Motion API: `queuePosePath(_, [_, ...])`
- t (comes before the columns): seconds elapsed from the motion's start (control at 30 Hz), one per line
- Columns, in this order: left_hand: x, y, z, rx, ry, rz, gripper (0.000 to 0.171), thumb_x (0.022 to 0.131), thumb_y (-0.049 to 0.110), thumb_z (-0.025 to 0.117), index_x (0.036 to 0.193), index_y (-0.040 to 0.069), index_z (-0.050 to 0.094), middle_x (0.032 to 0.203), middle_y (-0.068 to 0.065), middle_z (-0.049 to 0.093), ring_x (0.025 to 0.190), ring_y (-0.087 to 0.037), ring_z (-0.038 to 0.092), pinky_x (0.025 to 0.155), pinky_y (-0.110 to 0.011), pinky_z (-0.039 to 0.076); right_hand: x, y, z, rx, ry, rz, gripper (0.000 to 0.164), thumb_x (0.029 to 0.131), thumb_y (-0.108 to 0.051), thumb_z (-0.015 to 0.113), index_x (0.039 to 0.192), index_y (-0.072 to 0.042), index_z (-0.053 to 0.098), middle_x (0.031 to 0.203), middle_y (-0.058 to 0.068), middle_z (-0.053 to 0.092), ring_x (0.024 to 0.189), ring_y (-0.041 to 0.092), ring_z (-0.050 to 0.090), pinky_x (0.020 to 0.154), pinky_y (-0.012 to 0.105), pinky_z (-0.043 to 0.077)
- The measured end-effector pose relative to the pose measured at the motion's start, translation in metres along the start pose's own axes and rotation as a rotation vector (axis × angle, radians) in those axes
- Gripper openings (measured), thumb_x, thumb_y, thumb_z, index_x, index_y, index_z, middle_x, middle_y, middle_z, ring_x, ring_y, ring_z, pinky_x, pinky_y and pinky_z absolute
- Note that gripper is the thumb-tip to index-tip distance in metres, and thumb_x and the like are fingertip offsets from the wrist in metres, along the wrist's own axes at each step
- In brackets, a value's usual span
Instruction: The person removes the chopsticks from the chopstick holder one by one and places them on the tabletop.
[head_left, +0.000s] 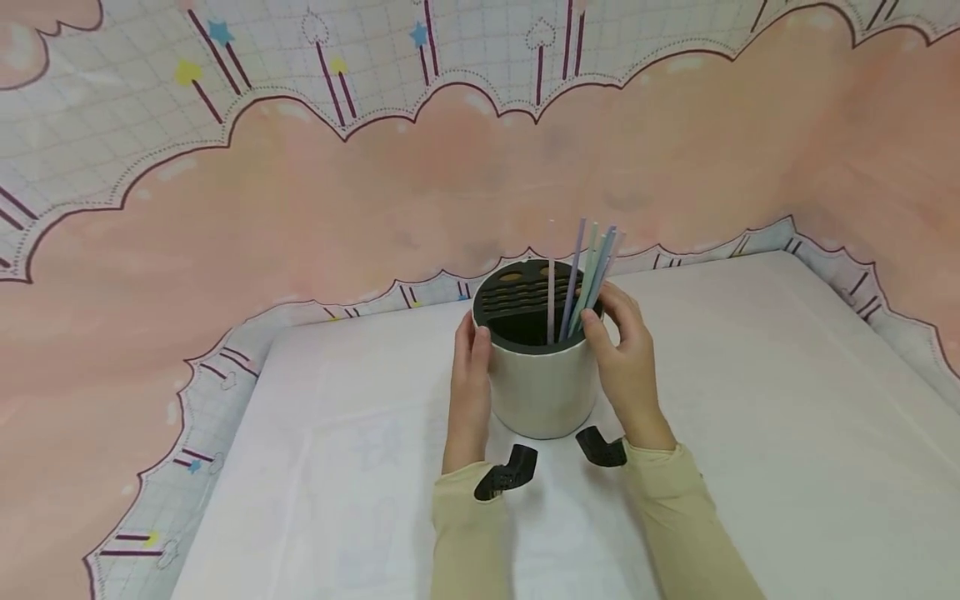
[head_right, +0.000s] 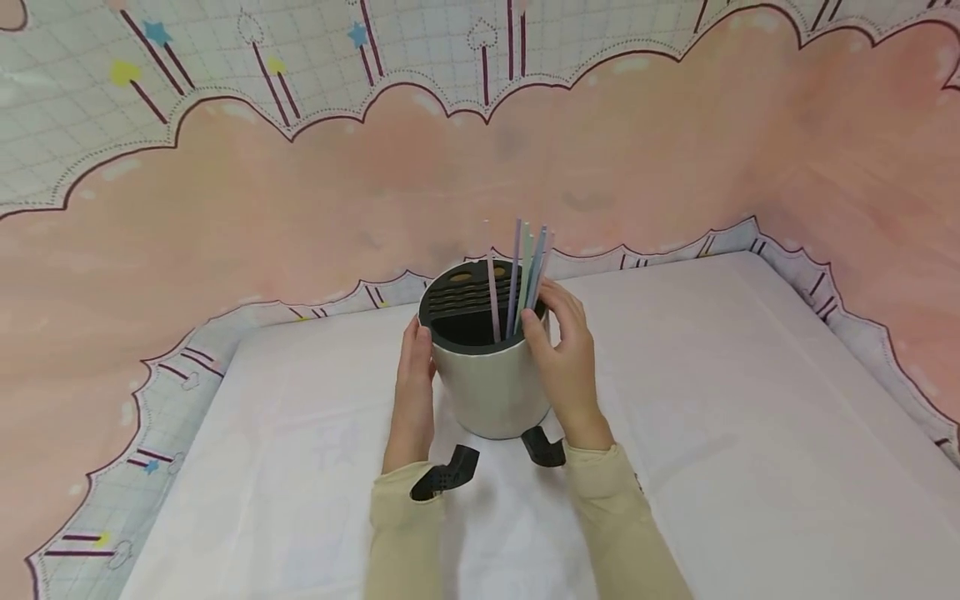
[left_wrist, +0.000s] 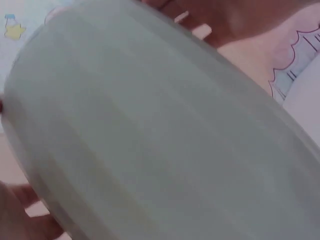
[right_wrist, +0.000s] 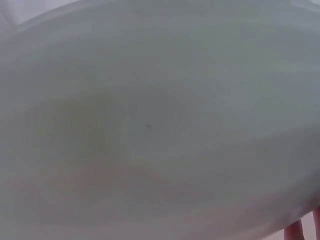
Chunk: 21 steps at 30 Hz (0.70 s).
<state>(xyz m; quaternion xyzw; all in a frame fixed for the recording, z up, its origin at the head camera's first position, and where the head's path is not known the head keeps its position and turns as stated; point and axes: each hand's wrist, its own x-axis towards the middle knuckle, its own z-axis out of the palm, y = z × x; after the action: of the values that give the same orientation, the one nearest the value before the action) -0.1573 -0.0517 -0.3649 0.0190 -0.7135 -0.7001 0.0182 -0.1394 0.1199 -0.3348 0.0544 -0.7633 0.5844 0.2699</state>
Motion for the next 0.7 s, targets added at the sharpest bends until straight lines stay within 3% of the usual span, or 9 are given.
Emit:
queuePosePath(0.07, [-0.002, 0.002, 0.003, 0.000, -0.009, 0.007, 0.065, 0.082, 0.063, 0.041, 0.138, 0.035, 0.023, 0.141, 0.017, 0.024, 0.128, -0.004, 0.022, 0.103, -0.035, 0.022, 0.002, 0.013, -0.001, 0.003, -0.007, -0.013, 0.034, 0.090, -0.017, 0.052, 0.122, -0.006, 0.052, 0.130, 0.001, 0.044, 0.121, 0.013, 0.037, 0.099, 0.036, 0.030])
queuePosePath(0.2, [-0.005, 0.007, 0.005, 0.007, -0.024, 0.034, 0.059, 0.084, 0.059, 0.042, 0.136, 0.044, 0.020, 0.142, 0.018, 0.018, 0.130, -0.005, 0.017, 0.103, -0.036, 0.022, 0.008, 0.027, -0.004, 0.001, 0.000, -0.089, 0.024, 0.089, -0.016, 0.054, 0.110, -0.005, 0.061, 0.123, 0.000, 0.050, 0.119, 0.012, 0.038, 0.098, 0.035, 0.031])
queuePosePath(0.33, [-0.003, 0.010, 0.006, 0.041, -0.035, 0.117, 0.055, 0.086, 0.056, 0.041, 0.135, 0.049, 0.018, 0.142, 0.022, 0.014, 0.131, -0.007, 0.015, 0.102, -0.039, 0.024, 0.009, 0.016, -0.007, -0.029, 0.005, -0.121, 0.020, 0.089, -0.013, 0.052, 0.097, 0.001, 0.065, 0.117, 0.005, 0.055, 0.119, 0.012, 0.039, 0.097, 0.036, 0.031])
queuePosePath(0.53, [-0.001, 0.010, 0.007, 0.132, -0.023, 0.249, 0.053, 0.089, 0.051, 0.039, 0.138, 0.044, 0.020, 0.143, 0.020, 0.016, 0.131, -0.012, 0.018, 0.100, -0.040, 0.027, 0.007, -0.011, -0.011, -0.048, -0.010, -0.147, 0.020, 0.090, -0.008, 0.050, 0.096, 0.004, 0.064, 0.112, 0.013, 0.058, 0.117, 0.018, 0.042, 0.099, 0.030, 0.030])
queuePosePath(0.7, [-0.005, 0.007, 0.006, 0.173, 0.021, 0.274, 0.048, 0.090, 0.047, 0.038, 0.136, 0.040, 0.025, 0.142, 0.018, 0.020, 0.132, -0.016, 0.018, 0.100, -0.041, 0.027, 0.007, -0.005, -0.012, -0.064, -0.001, -0.150, 0.020, 0.089, -0.013, 0.054, 0.099, 0.000, 0.065, 0.113, 0.007, 0.059, 0.115, 0.014, 0.046, 0.097, 0.028, 0.032])
